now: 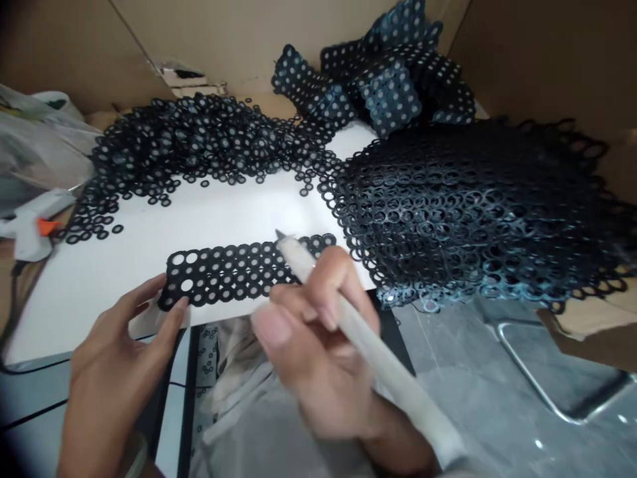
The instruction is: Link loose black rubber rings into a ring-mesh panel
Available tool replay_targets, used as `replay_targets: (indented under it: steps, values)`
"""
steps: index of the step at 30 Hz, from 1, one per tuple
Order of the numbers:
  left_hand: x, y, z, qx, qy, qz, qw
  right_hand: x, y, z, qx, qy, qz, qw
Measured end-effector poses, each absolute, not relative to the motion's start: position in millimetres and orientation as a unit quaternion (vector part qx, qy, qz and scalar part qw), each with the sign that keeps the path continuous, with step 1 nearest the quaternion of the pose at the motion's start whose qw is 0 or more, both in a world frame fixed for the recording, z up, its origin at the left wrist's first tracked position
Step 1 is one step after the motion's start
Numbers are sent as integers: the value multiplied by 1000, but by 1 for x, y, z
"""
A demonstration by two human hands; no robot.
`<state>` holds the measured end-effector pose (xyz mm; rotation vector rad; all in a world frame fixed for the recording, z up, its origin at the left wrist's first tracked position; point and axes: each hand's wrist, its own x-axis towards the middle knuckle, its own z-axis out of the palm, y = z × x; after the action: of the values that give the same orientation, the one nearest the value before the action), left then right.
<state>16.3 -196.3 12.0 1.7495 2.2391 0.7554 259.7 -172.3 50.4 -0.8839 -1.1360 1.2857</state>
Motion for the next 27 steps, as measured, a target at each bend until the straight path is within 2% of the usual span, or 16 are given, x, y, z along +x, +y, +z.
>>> replay_targets:
  steps: [3,6,10,17,20,27]
  values:
    - [15,-191,9,520,767,346,145,233,-154,29,-352,-467,556,591]
    - [10,-184,7,444,765,422,201,214,-142,12,-351,-482,594,540]
    - [-1,-175,6,379,762,455,262,195,-130,-1,-361,-489,626,489]
    - [-23,-165,5,342,766,443,317,189,-113,-1,-313,-553,665,392]
    - [-29,-161,5,367,773,402,326,193,-112,3,-316,-589,660,342]
    - [-41,-154,13,364,791,316,377,186,-110,-1,-360,-630,596,344]
